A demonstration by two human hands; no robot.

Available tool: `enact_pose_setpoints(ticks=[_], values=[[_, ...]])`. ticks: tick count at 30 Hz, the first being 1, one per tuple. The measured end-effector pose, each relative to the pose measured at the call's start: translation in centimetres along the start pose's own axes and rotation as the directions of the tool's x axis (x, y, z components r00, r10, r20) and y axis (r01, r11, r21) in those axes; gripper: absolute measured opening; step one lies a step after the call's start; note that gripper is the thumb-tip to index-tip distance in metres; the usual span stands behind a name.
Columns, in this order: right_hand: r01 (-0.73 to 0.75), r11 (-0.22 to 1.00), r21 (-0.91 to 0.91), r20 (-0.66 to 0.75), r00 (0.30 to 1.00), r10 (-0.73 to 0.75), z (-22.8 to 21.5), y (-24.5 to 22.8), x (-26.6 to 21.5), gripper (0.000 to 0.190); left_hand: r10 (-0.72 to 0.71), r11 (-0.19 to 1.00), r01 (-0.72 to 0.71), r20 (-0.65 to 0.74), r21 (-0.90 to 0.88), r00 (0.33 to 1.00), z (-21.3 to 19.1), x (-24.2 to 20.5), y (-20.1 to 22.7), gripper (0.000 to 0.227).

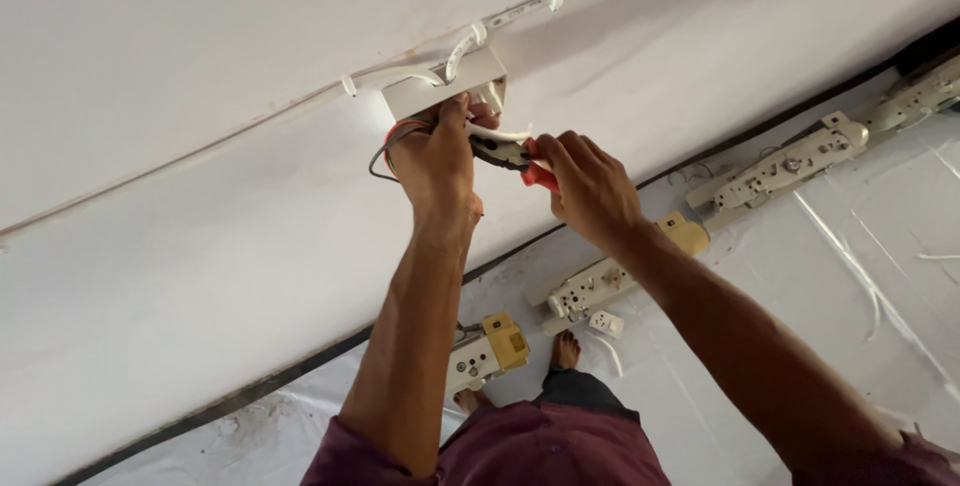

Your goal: Stripping and installing electrical wires into a ceiling junction box.

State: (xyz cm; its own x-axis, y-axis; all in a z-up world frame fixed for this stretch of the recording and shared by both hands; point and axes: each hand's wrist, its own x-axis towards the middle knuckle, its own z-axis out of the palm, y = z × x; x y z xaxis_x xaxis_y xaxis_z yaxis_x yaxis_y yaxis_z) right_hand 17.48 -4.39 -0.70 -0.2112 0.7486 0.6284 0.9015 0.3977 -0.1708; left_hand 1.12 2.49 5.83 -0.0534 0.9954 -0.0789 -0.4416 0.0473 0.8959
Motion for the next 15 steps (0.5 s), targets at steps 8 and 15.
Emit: enact_pose_setpoints(ticks=[8,15], values=[[0.270,0.963,-0.008,0.025,0.963,-0.270,-0.7,3.0,1.5,0.036,-0.094,0.996,0.094,0.013,0.003,0.995,-0.8,-0.1,0.0,0.015],[-0.284,0.932,0.226,0.348,0.917,0.196,-2.7,1.9,-2.1,0.027,-0.146,0.969,0.190,0.256,-0.157,0.956,-2.9,-0.6,-0.7,0.026]])
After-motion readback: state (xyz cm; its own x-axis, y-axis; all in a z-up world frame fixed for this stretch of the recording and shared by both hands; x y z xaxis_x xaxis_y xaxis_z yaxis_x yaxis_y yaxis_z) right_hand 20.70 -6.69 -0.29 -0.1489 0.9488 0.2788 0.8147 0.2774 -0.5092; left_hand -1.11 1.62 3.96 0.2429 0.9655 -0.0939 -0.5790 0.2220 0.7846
